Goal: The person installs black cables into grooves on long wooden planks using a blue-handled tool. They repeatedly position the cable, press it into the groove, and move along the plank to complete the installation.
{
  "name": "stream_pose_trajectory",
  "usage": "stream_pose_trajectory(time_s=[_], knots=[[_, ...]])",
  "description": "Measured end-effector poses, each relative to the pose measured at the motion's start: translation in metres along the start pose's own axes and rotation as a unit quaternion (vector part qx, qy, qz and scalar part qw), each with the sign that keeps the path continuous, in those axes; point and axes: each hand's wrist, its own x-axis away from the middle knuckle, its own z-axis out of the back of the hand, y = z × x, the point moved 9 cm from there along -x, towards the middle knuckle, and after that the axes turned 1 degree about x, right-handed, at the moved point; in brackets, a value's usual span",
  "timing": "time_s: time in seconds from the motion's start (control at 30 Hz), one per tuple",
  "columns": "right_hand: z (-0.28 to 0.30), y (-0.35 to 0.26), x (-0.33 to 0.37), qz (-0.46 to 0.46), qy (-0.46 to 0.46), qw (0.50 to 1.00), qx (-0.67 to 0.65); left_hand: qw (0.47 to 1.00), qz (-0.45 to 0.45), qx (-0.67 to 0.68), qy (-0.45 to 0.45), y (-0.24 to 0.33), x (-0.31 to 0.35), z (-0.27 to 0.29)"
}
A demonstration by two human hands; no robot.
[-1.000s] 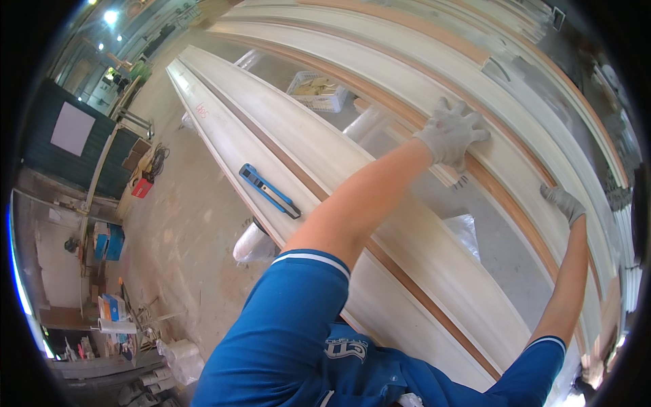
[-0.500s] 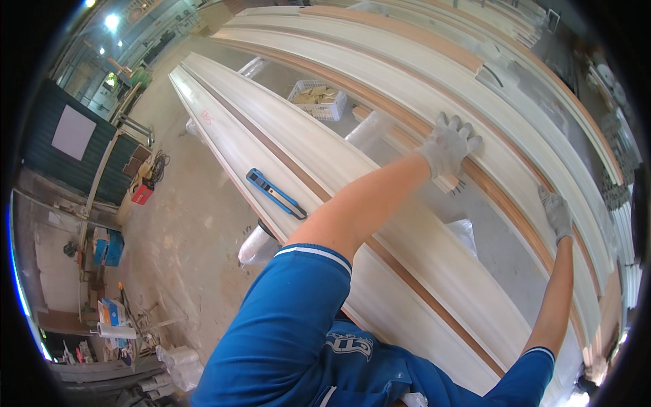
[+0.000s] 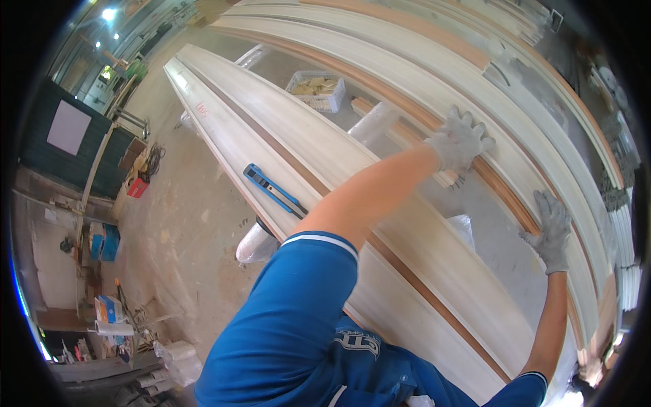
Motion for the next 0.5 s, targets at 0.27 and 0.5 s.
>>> stream_pose_trajectory(time_s=[0.27, 0.5], knots=[[0.025, -0.051, -0.002, 0.006, 0.047, 0.987, -0.152, 0.986, 0.085, 0.143, 0.02, -0.014, 0.01, 0.028], [0.019, -0.174, 0.021, 0.062, -0.095, 0.97, -0.215, 0.914, 0.202, 0.29, 0.199, -0.098, 0.153, 0.089]])
